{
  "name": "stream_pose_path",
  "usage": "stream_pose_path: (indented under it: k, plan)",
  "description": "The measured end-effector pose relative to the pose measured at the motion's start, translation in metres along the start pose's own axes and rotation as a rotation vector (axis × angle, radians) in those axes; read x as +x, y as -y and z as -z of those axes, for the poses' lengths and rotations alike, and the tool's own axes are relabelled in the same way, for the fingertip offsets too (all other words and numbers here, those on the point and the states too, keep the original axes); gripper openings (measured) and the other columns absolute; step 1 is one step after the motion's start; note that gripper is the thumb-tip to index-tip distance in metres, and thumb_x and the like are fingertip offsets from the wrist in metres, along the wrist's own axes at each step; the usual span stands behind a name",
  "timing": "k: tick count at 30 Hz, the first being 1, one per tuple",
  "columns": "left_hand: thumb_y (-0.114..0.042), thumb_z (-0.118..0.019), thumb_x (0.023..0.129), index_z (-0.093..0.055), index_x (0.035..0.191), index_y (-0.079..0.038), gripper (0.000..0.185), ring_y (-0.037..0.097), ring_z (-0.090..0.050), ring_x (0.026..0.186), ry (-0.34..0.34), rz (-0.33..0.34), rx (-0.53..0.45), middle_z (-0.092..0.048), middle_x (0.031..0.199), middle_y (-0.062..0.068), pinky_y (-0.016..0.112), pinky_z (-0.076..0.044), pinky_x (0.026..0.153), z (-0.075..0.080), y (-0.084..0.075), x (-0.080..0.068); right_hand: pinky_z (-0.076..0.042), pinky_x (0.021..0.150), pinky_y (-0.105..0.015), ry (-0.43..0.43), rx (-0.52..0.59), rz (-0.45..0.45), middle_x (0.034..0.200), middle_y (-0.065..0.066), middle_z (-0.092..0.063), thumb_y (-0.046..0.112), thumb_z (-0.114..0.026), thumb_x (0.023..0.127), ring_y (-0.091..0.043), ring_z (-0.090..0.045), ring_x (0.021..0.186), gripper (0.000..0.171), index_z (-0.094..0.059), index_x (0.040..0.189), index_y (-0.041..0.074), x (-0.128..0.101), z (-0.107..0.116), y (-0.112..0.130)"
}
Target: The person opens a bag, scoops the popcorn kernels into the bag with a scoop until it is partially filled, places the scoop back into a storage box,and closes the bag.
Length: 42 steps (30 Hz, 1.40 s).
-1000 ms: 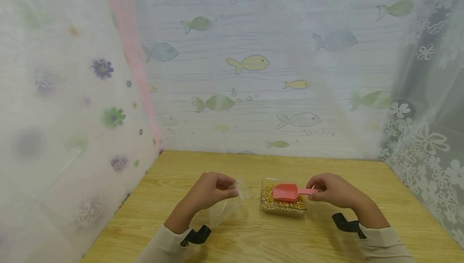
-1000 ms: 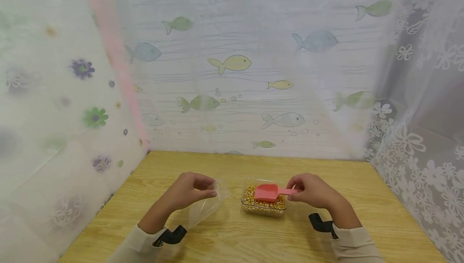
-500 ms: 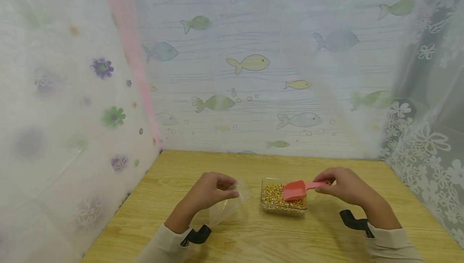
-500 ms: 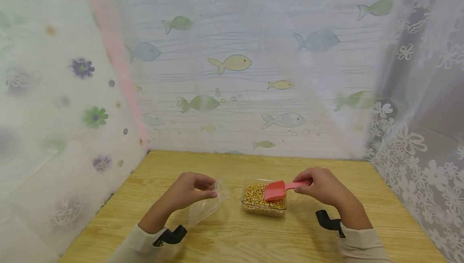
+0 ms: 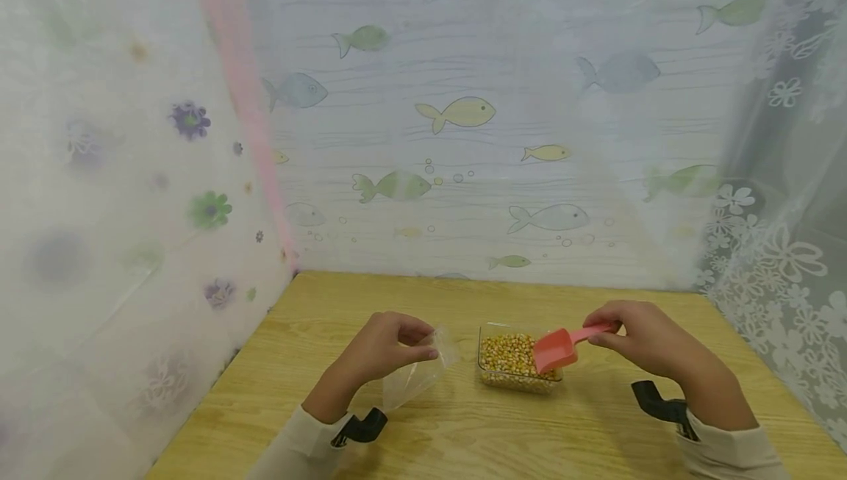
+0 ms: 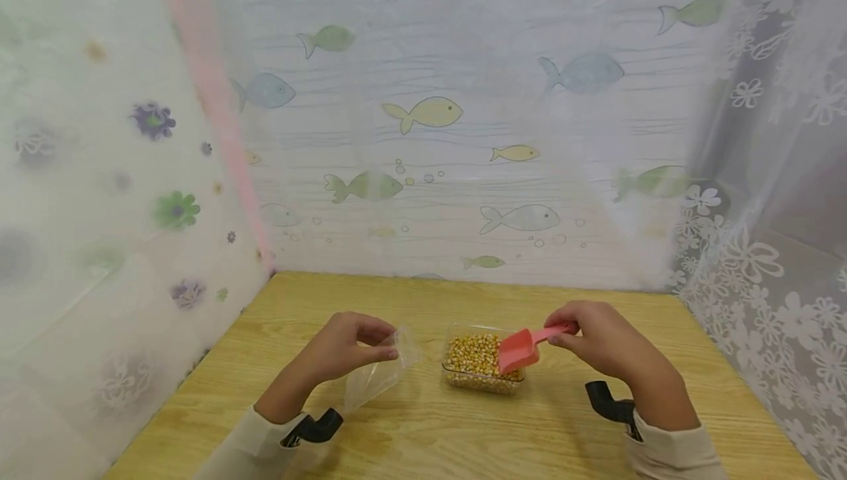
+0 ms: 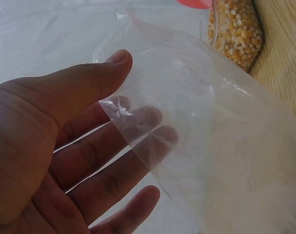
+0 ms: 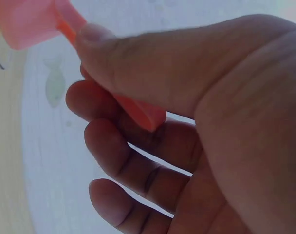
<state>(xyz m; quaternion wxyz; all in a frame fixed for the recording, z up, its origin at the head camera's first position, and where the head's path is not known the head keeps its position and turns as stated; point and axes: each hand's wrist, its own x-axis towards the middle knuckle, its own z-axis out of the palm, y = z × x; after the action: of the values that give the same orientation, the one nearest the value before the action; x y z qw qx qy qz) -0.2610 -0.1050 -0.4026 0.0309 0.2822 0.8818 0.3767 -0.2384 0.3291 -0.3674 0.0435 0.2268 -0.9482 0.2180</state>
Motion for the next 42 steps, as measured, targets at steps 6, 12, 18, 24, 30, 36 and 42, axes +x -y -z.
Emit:
stream_pose_path:
  k: [6,12,18,24,30,36,42]
  plan:
    - [-0.044,-0.076,0.094,-0.075,0.126,-0.02,0.039,0.01,-0.074,0.102,0.003,-0.016,0.011,-0.078,0.112,-0.007,0.035,-0.06,0.087,0.001,-0.002,0.002,-0.055,0.071,-0.03,0.022,-0.036,0.016,0.099,0.007,-0.071,0.017,-0.078,0.093,-0.009,-0.065,0.086,0.017,-0.078,0.109,0.012,-0.001,0.004,0.008]
    - [-0.043,-0.076,0.094,-0.075,0.125,-0.02,0.039,0.011,-0.074,0.102,0.006,-0.01,0.013,-0.078,0.112,-0.007,0.036,-0.06,0.088,0.001,-0.004,0.001,-0.056,0.071,-0.031,0.031,-0.044,0.042,0.099,0.006,-0.072,0.018,-0.081,0.09,-0.011,-0.067,0.086,0.016,-0.08,0.106,0.013,0.004,-0.003,0.006]
    - [-0.044,-0.076,0.094,-0.076,0.125,-0.02,0.039,0.009,-0.074,0.101,0.008,-0.007,0.006,-0.078,0.112,-0.007,0.034,-0.06,0.087,-0.001,-0.003,0.0,-0.052,0.068,-0.029,0.068,-0.03,0.023,0.093,0.007,-0.067,0.021,-0.083,0.088,-0.007,-0.059,0.081,0.013,-0.082,0.1,0.015,0.008,-0.013,0.006]
    - [-0.045,-0.077,0.094,-0.076,0.125,-0.021,0.039,0.006,-0.073,0.1,0.006,-0.006,0.004,-0.077,0.112,-0.009,0.031,-0.06,0.087,-0.002,0.0,0.0,-0.049,0.064,-0.025,0.112,-0.014,0.018,0.088,0.008,-0.063,0.021,-0.085,0.086,-0.003,-0.054,0.076,0.011,-0.083,0.097,0.017,0.012,-0.021,0.005]
    - [-0.045,-0.077,0.093,-0.076,0.124,-0.022,0.039,0.006,-0.073,0.099,0.002,-0.009,0.005,-0.077,0.11,-0.01,0.031,-0.06,0.086,-0.004,0.0,0.0,-0.048,0.063,-0.027,0.13,-0.027,-0.012,0.087,0.009,-0.062,0.02,-0.086,0.085,-0.004,-0.053,0.072,0.01,-0.082,0.094,0.02,0.014,-0.029,0.01]
    - [-0.044,-0.077,0.093,-0.076,0.124,-0.02,0.039,0.007,-0.074,0.098,0.0,-0.019,0.006,-0.078,0.11,-0.008,0.032,-0.06,0.086,-0.004,-0.001,0.0,-0.051,0.067,-0.029,0.115,-0.075,-0.014,0.088,0.011,-0.064,0.02,-0.088,0.083,-0.004,-0.056,0.076,0.012,-0.081,0.093,0.021,0.017,-0.037,0.013]
    - [-0.045,-0.077,0.093,-0.076,0.123,-0.021,0.039,0.007,-0.074,0.098,0.0,-0.022,0.022,-0.078,0.109,-0.008,0.032,-0.06,0.087,-0.005,-0.001,0.001,-0.049,0.064,-0.027,0.104,-0.09,0.029,0.085,0.013,-0.062,0.022,-0.087,0.084,-0.001,-0.054,0.073,0.01,-0.08,0.091,0.024,0.021,-0.043,0.016]
